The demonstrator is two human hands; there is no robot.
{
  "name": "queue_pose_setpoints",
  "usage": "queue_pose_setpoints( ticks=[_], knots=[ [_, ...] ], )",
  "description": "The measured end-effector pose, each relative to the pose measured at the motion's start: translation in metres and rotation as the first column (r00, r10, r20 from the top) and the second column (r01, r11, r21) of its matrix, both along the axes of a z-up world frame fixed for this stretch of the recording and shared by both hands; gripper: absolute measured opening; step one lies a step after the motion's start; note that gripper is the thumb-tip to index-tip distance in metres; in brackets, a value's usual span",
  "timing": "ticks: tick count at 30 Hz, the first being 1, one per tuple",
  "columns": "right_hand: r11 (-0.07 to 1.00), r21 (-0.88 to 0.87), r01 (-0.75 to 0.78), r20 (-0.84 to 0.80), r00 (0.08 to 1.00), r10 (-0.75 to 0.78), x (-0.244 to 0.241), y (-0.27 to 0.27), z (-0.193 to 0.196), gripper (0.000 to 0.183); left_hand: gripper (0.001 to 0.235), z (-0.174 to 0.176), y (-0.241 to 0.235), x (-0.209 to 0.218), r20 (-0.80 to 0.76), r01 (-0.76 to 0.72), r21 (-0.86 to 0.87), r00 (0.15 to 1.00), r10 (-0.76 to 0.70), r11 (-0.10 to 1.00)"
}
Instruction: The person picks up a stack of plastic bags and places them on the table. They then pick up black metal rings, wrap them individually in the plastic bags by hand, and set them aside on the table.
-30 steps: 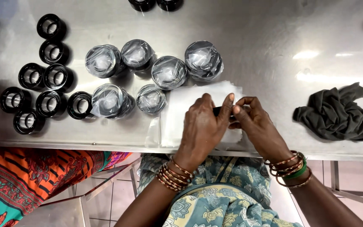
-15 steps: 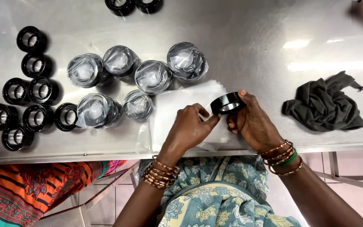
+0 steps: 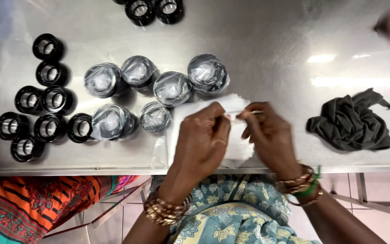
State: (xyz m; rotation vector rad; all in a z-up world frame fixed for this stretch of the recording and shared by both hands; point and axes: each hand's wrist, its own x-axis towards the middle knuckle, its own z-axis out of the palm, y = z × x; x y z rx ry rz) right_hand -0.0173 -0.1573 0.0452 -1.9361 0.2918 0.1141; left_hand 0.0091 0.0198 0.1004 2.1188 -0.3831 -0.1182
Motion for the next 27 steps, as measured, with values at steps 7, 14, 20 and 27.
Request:
queue_pose_setpoints(
  ticks=[7, 14, 20, 27],
  knots=[
    [0.818, 0.426, -0.386, 0.468, 0.868, 0.166, 0.015, 0.003, -0.003, 0.032, 0.016, 0.047, 0.022, -0.014, -0.239, -0.132, -0.629, 0.971, -0.028, 0.766],
    [0.554, 0.573, -0.604, 0.551, 0.784, 0.285, 0.041, 0.025, 0.021, 0.028, 0.020, 0.033, 0.031, -0.029, 0.155, 0.029, -0.531, 0.986, 0.064, 0.847],
    [0.868, 0.278, -0.411, 0.494, 0.836, 0.238, 0.045, 0.058, 0.031, 0.024, 0.061, -0.039, 0.032, -0.024, -0.271, -0.205, -0.559, 0.961, 0.057, 0.803],
    [0.624, -0.575, -0.529, 0.444, 0.439, 0.781, 0.075, 0.070, 0.050, 0.022, 0.053, 0.021, 0.072, 0.012, -0.530, -0.280, -0.775, 0.776, -0.342, 0.566]
  ],
)
